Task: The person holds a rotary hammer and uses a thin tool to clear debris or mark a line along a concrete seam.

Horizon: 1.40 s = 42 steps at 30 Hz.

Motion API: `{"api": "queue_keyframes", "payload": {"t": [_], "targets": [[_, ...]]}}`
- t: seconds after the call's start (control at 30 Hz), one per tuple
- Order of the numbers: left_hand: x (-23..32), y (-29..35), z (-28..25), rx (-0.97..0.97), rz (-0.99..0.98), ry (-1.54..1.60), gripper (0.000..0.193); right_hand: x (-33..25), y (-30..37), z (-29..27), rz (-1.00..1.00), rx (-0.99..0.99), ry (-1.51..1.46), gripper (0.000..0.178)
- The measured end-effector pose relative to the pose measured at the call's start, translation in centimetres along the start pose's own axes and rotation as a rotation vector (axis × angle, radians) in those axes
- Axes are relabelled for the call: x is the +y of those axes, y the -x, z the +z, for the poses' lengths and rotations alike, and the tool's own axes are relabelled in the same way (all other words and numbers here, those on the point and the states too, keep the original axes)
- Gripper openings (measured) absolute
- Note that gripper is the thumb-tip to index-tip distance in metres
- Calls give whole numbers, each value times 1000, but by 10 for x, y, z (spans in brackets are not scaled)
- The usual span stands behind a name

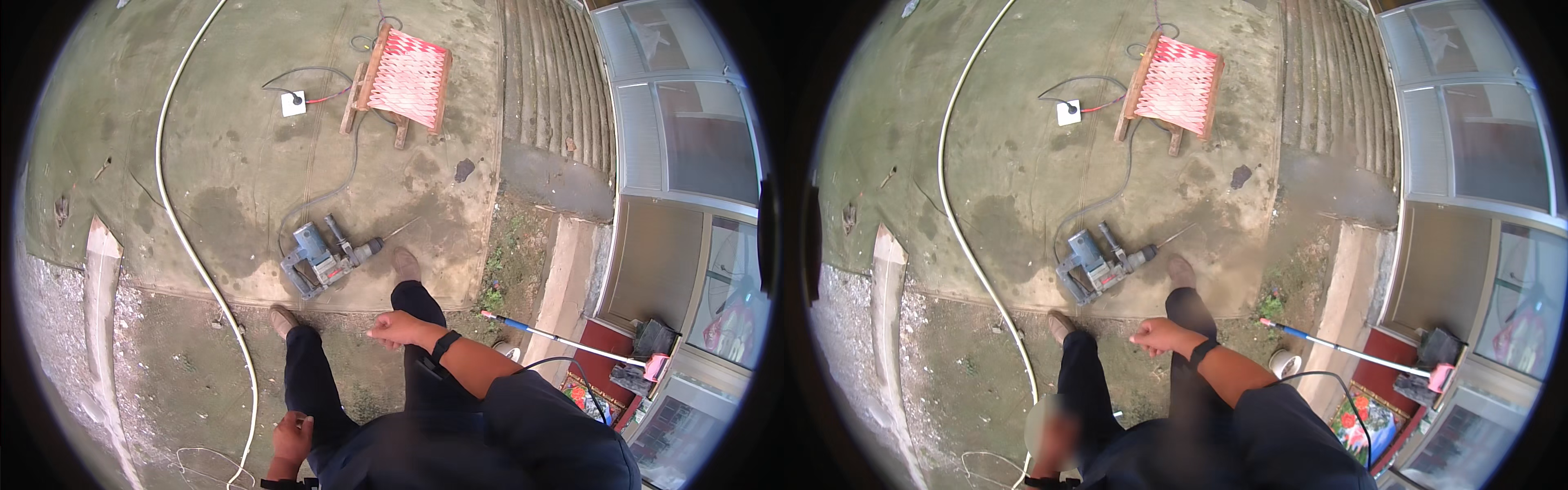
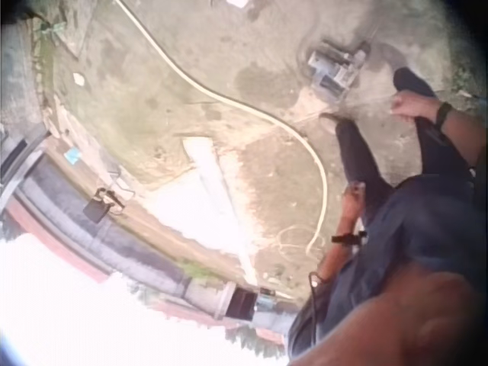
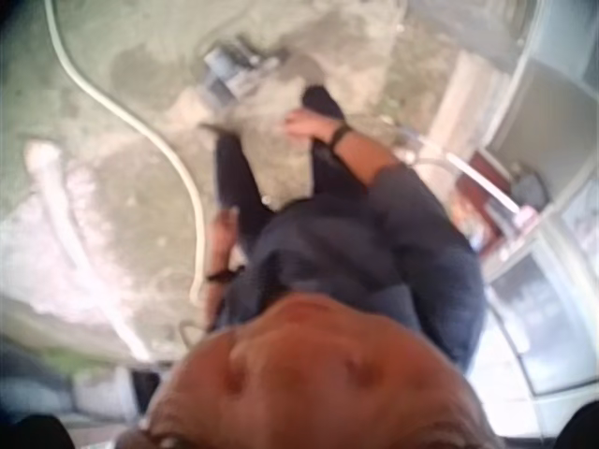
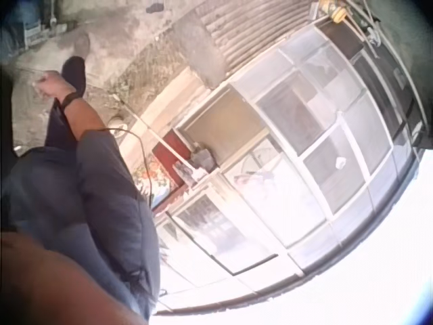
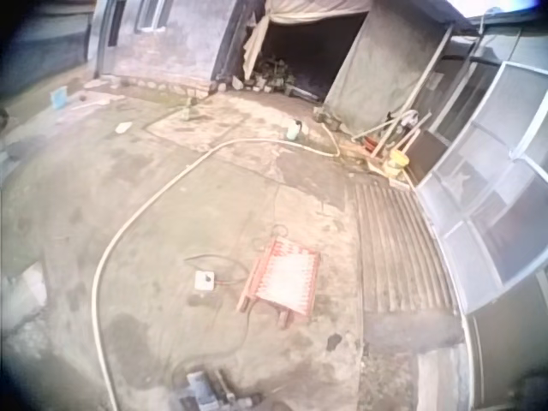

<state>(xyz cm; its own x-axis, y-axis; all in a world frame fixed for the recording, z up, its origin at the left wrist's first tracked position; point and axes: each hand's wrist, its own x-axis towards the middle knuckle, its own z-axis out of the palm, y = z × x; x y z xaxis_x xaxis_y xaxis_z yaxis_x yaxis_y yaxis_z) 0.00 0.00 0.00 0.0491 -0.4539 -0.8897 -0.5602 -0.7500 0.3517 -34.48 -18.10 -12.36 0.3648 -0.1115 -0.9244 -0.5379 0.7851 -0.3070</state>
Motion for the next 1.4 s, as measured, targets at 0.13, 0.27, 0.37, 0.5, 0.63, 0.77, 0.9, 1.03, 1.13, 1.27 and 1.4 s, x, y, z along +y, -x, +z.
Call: {"api": "queue_keyframes", "payload": {"t": [0.13, 0.27, 0.37, 0.5, 0.63, 0.77, 0.9, 1.03, 1.13, 1.27, 1.4], "targets": [[-1, -44, 1, 171, 205, -131, 23, -19, -100, 19, -55, 66, 21, 36], [-69, -88, 31, 190, 399, -171, 30, -31, -175, 30, -121, 133, 145, 36], [-52, -110, 28, 209, 449, -219, 31, -34, -207, 14, -77, 227, 178, 43], [-50, -110, 17, 210, 427, -184, 31, -23, -261, 14, -167, 283, 346, 50], [-59, -107, 12, 162, 324, -190, 31, -29, -301, 24, -148, 321, 425, 54], [-41, -115, 1, 187, 328, -220, 32, -21, -340, 30, -210, 338, 386, 55], [-41, -116, -8, 169, 309, -256, 33, -29, -379, 65, -226, 412, 412, 76], [-50, -115, -12, 145, 281, -284, 39, -37, -396, 74, -61, 488, 452, 91], [-52, -117, -15, 154, 280, -300, 41, -38, -412, 67, -1, 397, 492, 89], [-43, -122, -20, 176, 285, -266, 35, -53, -397, 73, 18, 432, 560, 83], [-27, -124, -19, 227, 312, -243, 29, -56, -358, 80, 23, 513, 476, 71]]}}
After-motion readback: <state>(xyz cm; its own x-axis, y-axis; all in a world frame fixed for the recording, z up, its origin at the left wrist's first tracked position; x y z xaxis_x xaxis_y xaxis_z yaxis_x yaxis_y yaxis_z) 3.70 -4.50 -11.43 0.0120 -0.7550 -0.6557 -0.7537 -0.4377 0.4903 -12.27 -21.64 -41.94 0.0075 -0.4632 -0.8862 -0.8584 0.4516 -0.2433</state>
